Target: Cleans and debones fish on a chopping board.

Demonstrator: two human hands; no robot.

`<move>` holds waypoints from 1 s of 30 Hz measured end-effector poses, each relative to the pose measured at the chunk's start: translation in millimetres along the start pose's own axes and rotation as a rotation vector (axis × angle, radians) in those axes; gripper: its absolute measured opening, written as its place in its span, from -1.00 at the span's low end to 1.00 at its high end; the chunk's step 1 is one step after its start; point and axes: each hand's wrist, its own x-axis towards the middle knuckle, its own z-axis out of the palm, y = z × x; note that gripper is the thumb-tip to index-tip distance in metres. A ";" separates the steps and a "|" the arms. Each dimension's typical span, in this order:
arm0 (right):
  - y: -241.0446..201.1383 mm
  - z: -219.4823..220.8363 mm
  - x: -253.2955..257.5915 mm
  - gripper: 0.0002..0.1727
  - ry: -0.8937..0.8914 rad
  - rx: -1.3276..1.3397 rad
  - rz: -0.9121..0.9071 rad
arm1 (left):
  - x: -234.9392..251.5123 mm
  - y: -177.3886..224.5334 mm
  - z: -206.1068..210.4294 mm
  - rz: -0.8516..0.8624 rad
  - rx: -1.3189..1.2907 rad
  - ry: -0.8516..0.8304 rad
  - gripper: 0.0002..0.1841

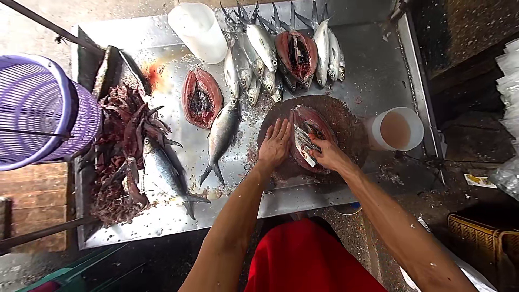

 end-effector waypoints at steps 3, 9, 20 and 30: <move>7.5 -2.1 -7.3 -0.34 -0.066 -0.043 -0.031 | -1.6 0.1 0.4 0.005 0.003 0.016 -0.36; 21.2 -10.6 -13.0 -0.38 -0.175 -0.132 -0.098 | -1.1 -0.6 -2.7 0.020 -0.023 0.014 -0.38; 17.5 -39.1 -25.9 -0.44 -0.370 -0.388 -0.084 | 4.0 -0.9 -2.1 -0.001 -0.004 -0.033 -0.38; 3.1 -69.0 -38.0 -0.46 -0.541 -0.663 -0.099 | 1.4 2.8 -3.2 -0.008 0.004 -0.043 -0.38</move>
